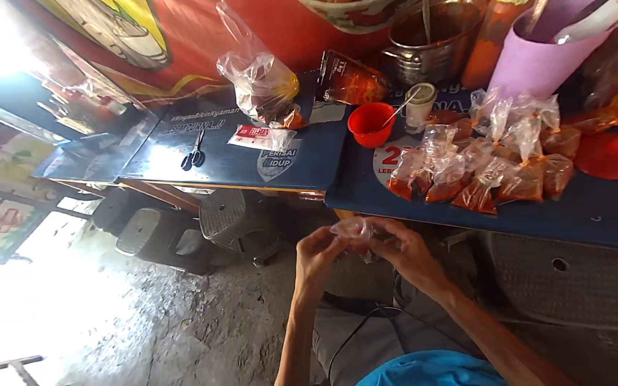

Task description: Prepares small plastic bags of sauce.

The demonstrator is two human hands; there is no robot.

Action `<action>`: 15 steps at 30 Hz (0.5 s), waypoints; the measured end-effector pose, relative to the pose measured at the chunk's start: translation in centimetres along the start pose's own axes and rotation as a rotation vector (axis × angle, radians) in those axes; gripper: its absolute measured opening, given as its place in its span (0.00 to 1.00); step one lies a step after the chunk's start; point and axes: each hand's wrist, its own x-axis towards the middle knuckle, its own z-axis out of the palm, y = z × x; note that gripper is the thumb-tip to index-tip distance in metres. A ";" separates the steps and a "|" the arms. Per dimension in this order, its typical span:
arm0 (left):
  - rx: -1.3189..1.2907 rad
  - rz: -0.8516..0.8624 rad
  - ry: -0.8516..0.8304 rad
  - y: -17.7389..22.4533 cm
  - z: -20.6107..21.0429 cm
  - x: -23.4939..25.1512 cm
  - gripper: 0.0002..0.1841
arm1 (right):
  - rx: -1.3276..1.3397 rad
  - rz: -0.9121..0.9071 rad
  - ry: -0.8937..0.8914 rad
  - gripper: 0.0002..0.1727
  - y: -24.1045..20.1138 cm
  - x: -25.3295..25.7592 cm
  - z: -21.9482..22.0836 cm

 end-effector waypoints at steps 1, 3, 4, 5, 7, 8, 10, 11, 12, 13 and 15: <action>-0.026 -0.007 -0.015 -0.8 -0.2 -0.5 0.07 | 0.036 0.015 -0.054 0.22 0.4 0.1 0.0; -0.071 -0.025 -0.044 -2.3 -0.7 -1.2 0.07 | 0.073 0.021 -0.141 0.20 1.2 0.0 -0.1; -0.091 -0.037 -0.063 -2.9 -1.0 -1.5 0.06 | 0.080 0.018 -0.176 0.19 1.7 -0.1 -0.2; -0.108 -0.044 -0.081 -3.5 -1.2 -1.7 0.06 | 0.080 0.019 -0.208 0.19 2.2 -0.1 -0.3; -0.159 -0.047 -0.121 -4.8 -1.6 -2.1 0.06 | 0.085 0.036 -0.252 0.17 2.9 -0.3 -0.5; -0.187 -0.049 -0.141 -5.3 -1.7 -2.2 0.06 | 0.089 0.041 -0.265 0.16 3.2 -0.3 -0.5; -0.232 -0.061 -0.176 -6.1 -1.7 -2.4 0.05 | 0.096 0.053 -0.286 0.14 3.6 -0.5 -0.6; -0.246 -0.068 -0.191 -6.3 -1.8 -2.4 0.05 | 0.093 0.062 -0.290 0.13 3.8 -0.6 -0.6; -0.256 -0.072 -0.206 -6.5 -1.9 -2.5 0.05 | 0.086 0.073 -0.294 0.13 3.9 -0.7 -0.7; -0.267 -0.080 -0.217 -6.6 -2.0 -2.5 0.05 | 0.070 0.086 -0.298 0.13 4.0 -0.8 -0.8; -0.291 -0.097 -0.237 -7.0 -2.2 -2.7 0.06 | 0.049 0.098 -0.314 0.13 4.1 -1.1 -1.1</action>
